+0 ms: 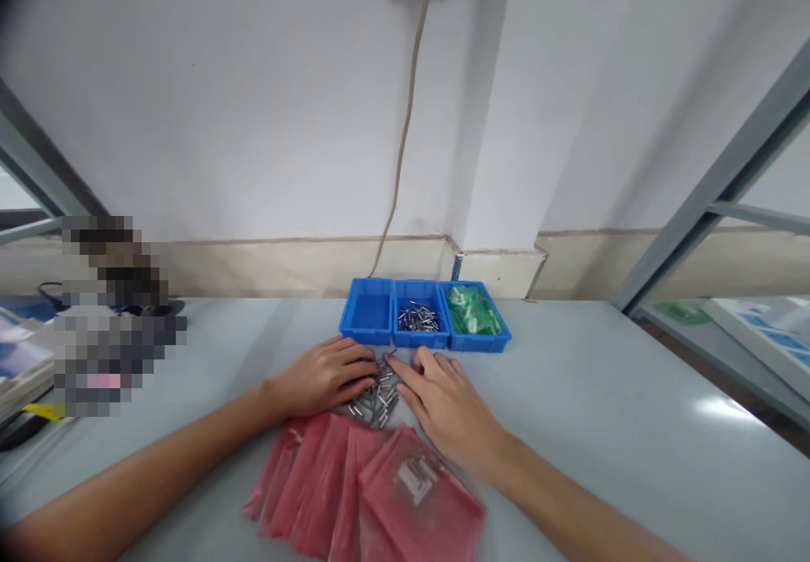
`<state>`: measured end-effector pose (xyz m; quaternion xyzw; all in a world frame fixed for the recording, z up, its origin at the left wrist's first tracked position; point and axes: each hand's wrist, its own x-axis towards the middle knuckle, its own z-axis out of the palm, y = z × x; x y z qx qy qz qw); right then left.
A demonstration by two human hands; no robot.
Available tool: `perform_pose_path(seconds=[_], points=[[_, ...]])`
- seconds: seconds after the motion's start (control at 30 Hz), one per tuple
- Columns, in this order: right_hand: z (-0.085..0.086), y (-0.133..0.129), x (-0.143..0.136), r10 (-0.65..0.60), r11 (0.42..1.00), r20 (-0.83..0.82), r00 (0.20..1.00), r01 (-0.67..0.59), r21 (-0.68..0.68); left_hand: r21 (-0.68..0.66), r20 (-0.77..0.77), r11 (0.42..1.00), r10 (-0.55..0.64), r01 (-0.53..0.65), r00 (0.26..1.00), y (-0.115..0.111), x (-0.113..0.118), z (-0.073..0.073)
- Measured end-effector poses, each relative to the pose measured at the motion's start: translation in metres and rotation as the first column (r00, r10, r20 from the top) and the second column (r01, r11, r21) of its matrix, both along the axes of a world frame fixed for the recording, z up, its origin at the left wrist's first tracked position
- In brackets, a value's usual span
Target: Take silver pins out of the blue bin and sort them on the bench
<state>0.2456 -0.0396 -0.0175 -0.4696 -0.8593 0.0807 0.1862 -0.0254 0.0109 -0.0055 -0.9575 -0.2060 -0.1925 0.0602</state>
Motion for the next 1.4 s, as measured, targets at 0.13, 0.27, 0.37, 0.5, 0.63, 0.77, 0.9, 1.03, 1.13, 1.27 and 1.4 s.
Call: perform_pose_path(seconds=[0.13, 0.27, 0.37, 0.5, 0.63, 0.77, 0.9, 1.03, 1.13, 1.27, 1.4], points=[[0.003, -0.001, -0.002, 0.012, 0.999, 0.0, 1.0, -0.012, 0.034, 0.001, 0.005, 1.0, 0.003, -0.003, 1.0, 0.0, 0.0, 0.0], [0.006, -0.003, -0.001, 0.028, 0.998, -0.056, 0.998, -0.026, 0.049, -0.002, 0.001, 1.0, 0.001, -0.001, 1.0, 0.0, 0.0, 0.001], [0.006, -0.003, 0.0, 0.042, 0.998, -0.083, 0.996, -0.038, 0.046, 0.001, 0.0, 1.0, 0.004, -0.004, 1.0, 0.0, 0.001, 0.001], [0.007, -0.003, 0.0, 0.076, 0.997, -0.119, 0.99, -0.076, 0.006, -0.002, 0.0, 1.0, 0.002, -0.002, 1.0, -0.001, 0.001, 0.002], [0.01, -0.004, -0.001, 0.097, 0.995, -0.151, 0.984, -0.1, -0.016, 0.002, 0.006, 1.0, 0.001, -0.001, 1.0, 0.0, 0.001, 0.001], [0.014, -0.005, -0.001, 0.089, 0.994, -0.165, 0.982, -0.098, -0.05, 0.001, 0.01, 1.0, 0.003, -0.003, 1.0, 0.0, 0.001, 0.0], [0.017, -0.005, -0.001, 0.097, 0.992, -0.168, 0.981, -0.109, -0.06, -0.005, -0.008, 1.0, 0.004, -0.004, 1.0, 0.0, 0.001, 0.0], [0.016, -0.005, 0.0, 0.121, 0.991, -0.154, 0.981, -0.129, -0.04, -0.007, -0.007, 1.0, 0.005, -0.005, 1.0, 0.0, 0.001, 0.001], [0.015, -0.005, 0.0, 0.122, 0.991, -0.162, 0.979, -0.128, -0.03, 0.001, 0.004, 1.0, 0.003, -0.003, 1.0, 0.0, 0.001, 0.001], [0.017, -0.005, 0.0, 0.102, 0.993, -0.171, 0.98, -0.111, -0.043, -0.002, 0.011, 1.0, -0.005, 0.005, 1.0, 0.0, 0.001, 0.0], [0.021, -0.006, 0.0, 0.087, 0.992, -0.188, 0.978, -0.103, -0.078, 0.001, 0.012, 1.0, 0.004, -0.004, 1.0, 0.0, 0.001, 0.001]])
